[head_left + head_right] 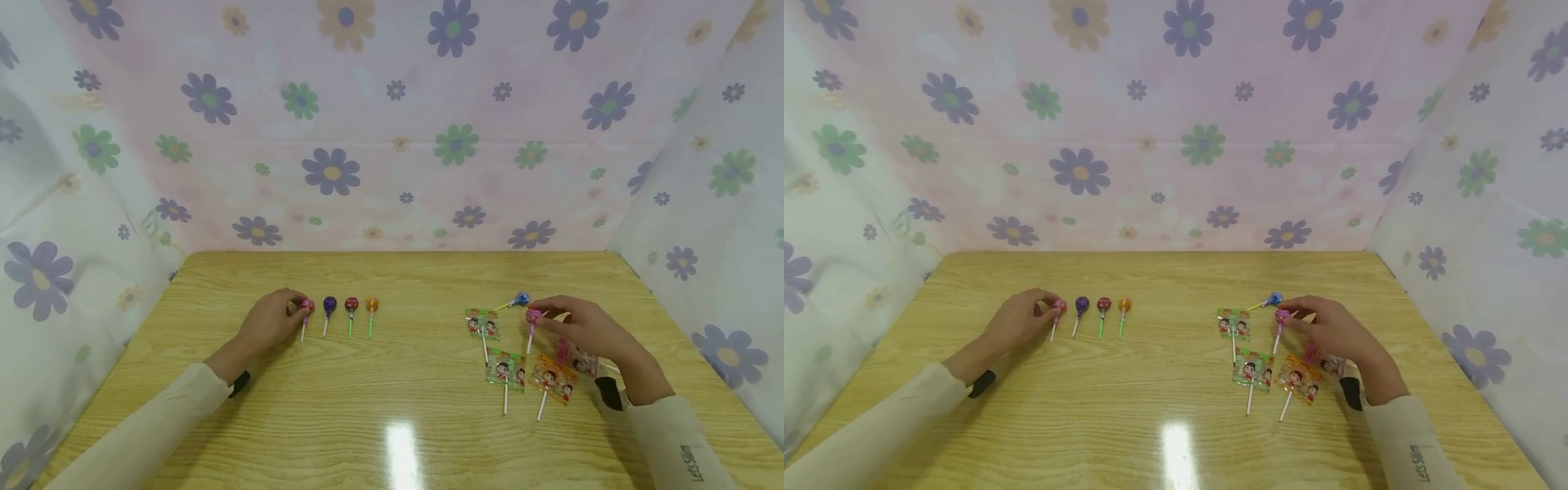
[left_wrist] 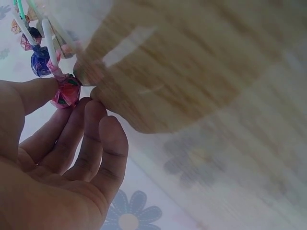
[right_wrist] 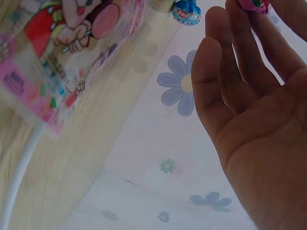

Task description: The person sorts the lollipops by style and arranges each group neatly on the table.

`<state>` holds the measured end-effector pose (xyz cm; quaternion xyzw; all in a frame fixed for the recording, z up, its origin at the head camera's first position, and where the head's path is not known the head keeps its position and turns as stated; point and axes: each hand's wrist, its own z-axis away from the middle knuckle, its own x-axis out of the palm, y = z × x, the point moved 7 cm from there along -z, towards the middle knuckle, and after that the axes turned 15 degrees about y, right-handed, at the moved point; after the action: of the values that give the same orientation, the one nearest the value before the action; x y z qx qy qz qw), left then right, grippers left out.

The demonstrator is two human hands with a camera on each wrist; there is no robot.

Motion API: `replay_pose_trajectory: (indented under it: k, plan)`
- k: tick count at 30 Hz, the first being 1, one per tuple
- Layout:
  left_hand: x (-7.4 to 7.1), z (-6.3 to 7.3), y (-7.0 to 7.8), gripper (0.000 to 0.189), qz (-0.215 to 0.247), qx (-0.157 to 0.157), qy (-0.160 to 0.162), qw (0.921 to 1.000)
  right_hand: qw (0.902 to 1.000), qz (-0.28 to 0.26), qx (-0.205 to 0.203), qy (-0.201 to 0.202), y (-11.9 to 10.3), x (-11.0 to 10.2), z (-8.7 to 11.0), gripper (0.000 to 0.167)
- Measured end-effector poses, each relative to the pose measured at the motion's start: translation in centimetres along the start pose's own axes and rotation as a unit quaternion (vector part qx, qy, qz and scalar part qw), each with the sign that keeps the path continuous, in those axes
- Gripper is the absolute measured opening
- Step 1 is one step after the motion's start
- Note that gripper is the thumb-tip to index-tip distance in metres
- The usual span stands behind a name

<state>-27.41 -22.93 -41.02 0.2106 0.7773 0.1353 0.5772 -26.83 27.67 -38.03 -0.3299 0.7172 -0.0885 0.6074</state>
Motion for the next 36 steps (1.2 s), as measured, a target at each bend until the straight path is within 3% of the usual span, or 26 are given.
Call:
replay_pose_trajectory:
  k: [18, 36]
  plan:
    - [-0.1, -0.1, 0.0, 0.030, -0.001, -0.003, 0.002, 1.0000, 0.9988, -0.003, -0.046, 0.017, -2.8, 1.0, -2.1, 0.033]
    - [-0.1, 0.1, 0.0, 0.030, -0.004, 0.001, 0.003, 1.0000, 0.9978, -0.033, -0.051, -0.026, -4.9, 4.4, -4.4, 0.038]
